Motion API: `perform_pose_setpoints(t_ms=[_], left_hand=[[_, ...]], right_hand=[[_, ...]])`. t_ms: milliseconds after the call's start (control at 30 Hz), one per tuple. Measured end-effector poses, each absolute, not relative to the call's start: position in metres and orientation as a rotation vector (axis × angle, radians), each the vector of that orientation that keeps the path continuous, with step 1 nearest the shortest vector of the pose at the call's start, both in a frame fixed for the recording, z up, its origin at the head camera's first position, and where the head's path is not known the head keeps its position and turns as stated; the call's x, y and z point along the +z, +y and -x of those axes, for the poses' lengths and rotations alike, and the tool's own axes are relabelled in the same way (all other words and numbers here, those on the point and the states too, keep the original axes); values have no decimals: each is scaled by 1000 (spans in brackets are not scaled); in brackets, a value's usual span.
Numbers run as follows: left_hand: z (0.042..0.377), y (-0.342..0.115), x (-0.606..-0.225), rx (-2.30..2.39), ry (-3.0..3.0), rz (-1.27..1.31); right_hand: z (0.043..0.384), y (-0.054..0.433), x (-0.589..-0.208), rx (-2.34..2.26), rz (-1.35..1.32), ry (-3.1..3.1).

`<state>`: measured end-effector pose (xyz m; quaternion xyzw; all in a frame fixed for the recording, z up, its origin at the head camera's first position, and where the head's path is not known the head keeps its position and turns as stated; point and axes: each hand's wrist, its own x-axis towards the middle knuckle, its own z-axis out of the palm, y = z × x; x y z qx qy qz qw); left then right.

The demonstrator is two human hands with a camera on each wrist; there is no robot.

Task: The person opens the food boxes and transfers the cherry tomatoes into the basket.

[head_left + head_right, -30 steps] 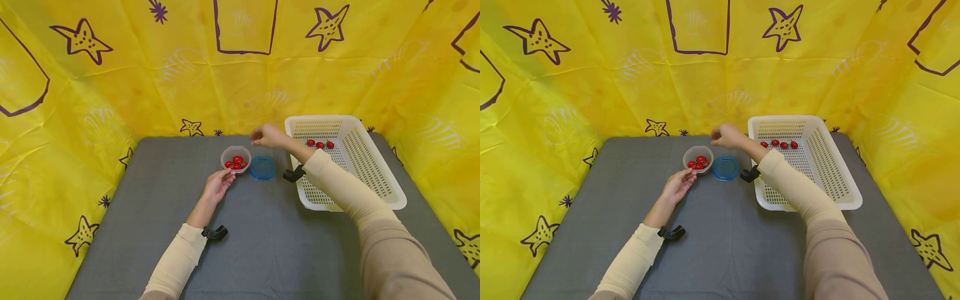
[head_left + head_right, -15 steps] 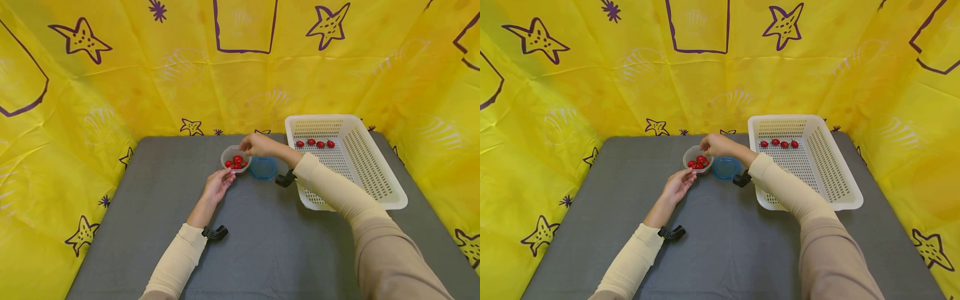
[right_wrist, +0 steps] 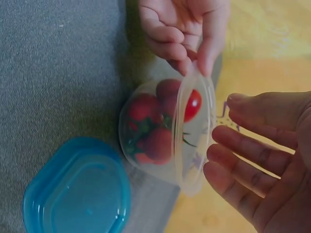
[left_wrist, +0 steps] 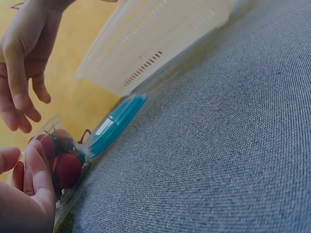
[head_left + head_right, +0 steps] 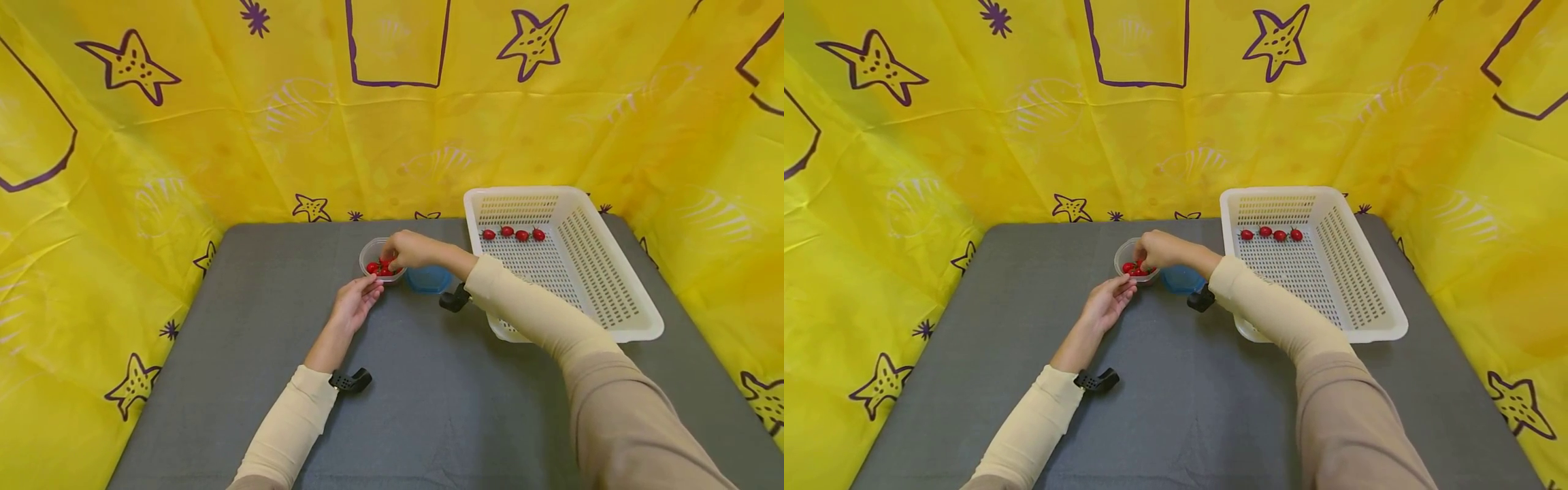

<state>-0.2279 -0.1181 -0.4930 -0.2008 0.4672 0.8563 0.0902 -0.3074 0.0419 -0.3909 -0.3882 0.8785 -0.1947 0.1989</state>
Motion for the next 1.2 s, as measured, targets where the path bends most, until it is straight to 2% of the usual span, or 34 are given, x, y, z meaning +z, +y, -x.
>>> perform_pose_setpoints(t_ms=[400,1200], left_hand=[[229,-119,-492,2555,1360,580],[226,-122,-494,2540,1364,576]], right_hand=[[306,29,-406,-389,1100,2477],[308,23,-411,-437,1087,2423]])
